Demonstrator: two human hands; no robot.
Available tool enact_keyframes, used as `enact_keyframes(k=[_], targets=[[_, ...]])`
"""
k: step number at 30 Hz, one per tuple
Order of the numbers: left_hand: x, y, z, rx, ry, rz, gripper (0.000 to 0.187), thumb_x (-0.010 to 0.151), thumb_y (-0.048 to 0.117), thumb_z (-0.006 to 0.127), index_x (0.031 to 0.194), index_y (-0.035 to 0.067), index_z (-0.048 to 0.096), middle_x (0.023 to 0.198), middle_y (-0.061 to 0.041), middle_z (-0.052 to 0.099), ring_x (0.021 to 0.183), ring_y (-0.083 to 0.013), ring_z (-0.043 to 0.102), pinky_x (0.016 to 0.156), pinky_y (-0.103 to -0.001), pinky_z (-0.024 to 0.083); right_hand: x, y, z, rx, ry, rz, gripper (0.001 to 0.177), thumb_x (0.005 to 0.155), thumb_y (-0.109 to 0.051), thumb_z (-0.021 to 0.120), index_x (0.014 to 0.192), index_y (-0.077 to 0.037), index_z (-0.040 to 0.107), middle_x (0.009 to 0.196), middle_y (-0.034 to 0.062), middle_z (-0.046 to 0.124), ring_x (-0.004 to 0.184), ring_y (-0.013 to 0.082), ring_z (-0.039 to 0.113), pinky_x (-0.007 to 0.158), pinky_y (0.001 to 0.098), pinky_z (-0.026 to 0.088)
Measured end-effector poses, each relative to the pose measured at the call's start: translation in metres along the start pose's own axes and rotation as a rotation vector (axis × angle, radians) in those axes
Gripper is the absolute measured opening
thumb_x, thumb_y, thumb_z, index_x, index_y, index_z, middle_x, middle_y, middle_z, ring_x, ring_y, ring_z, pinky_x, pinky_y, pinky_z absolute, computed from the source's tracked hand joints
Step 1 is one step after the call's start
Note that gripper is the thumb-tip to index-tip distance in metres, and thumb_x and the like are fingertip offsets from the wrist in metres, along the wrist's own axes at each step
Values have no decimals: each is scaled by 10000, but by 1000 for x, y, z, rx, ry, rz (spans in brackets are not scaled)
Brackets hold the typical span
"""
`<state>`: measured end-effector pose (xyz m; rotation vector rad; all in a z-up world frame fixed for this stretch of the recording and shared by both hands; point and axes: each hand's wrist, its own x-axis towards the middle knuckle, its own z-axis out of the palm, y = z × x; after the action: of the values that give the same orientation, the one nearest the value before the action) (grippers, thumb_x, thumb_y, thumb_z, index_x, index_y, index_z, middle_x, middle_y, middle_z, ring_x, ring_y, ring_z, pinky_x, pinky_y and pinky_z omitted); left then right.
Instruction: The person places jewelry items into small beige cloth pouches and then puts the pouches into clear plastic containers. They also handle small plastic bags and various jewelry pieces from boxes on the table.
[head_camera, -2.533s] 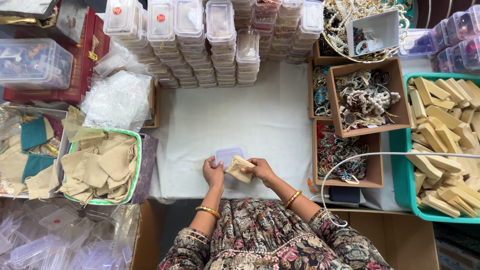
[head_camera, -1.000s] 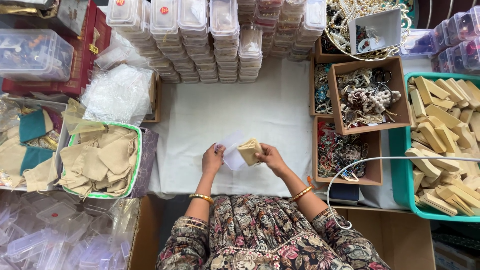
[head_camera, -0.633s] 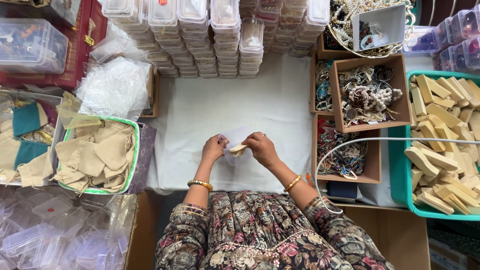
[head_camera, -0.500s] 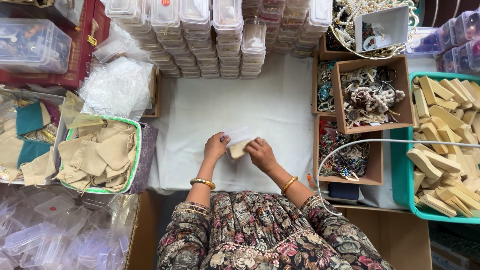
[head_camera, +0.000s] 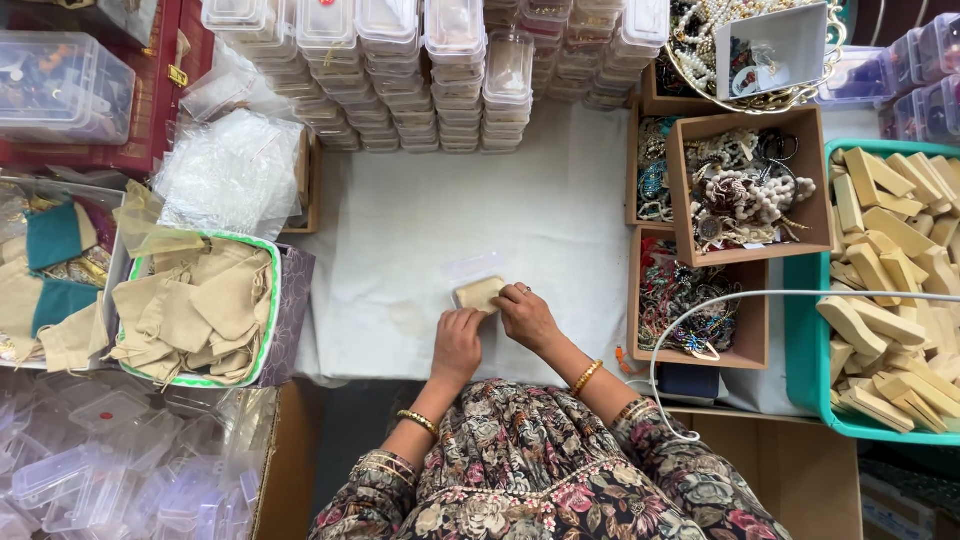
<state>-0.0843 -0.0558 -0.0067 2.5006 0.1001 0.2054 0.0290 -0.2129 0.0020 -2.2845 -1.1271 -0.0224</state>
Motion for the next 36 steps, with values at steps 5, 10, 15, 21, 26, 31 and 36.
enact_keyframes(k=[5,10,15,21,26,31,36], targets=[[4,-4,-7,148,-91,54,439,847,54,570,1283,77,612,1256,-100,616,1300,-276,513,1195,-622,212,-18,-4,-4,-75,-90,-14,394,760,12,616,1140,-52,699,1149,69,675,1129,247,593,966,411,462],[14,5,-14,281,-75,89,449,802,64,584,1246,101,636,1292,-113,588,1376,-311,435,1155,-684,150,-26,-12,-5,-169,-141,25,518,740,20,598,1246,-65,663,1272,71,668,1296,234,539,1051,466,378],[15,14,-23,247,-96,-11,400,786,76,607,1175,127,686,1202,-88,584,1245,-279,477,1138,-645,189,-34,-2,-9,50,-25,158,465,794,-7,624,1250,-96,651,1291,64,649,1326,251,525,1075,445,382],[5,5,-6,257,-75,56,370,830,78,609,1189,105,692,1106,-25,595,1154,-214,529,1118,-606,245,-33,-9,-8,-227,-83,197,585,703,26,620,1271,-110,655,1426,93,545,1368,299,436,1072,497,332],[16,5,-1,317,-113,41,372,826,68,593,1183,101,695,1104,-27,604,1155,-210,537,1109,-628,232,-26,-10,-2,-275,-133,244,631,674,38,608,1286,-112,648,1489,111,485,1402,303,392,1080,515,313],[17,9,-12,275,-159,-28,370,832,56,572,1170,127,704,1100,-28,612,1168,-214,534,1115,-641,217,-17,-14,-12,-192,-129,309,611,702,30,590,1285,-145,637,1509,91,480,1433,294,386,1116,496,316],[19,12,-17,267,-170,-46,368,814,52,602,1159,135,701,1124,-15,622,1193,-215,525,1124,-657,200,-14,-11,-3,-313,-199,280,649,664,11,641,1301,-111,622,1526,143,446,1412,321,381,1050,528,332]])
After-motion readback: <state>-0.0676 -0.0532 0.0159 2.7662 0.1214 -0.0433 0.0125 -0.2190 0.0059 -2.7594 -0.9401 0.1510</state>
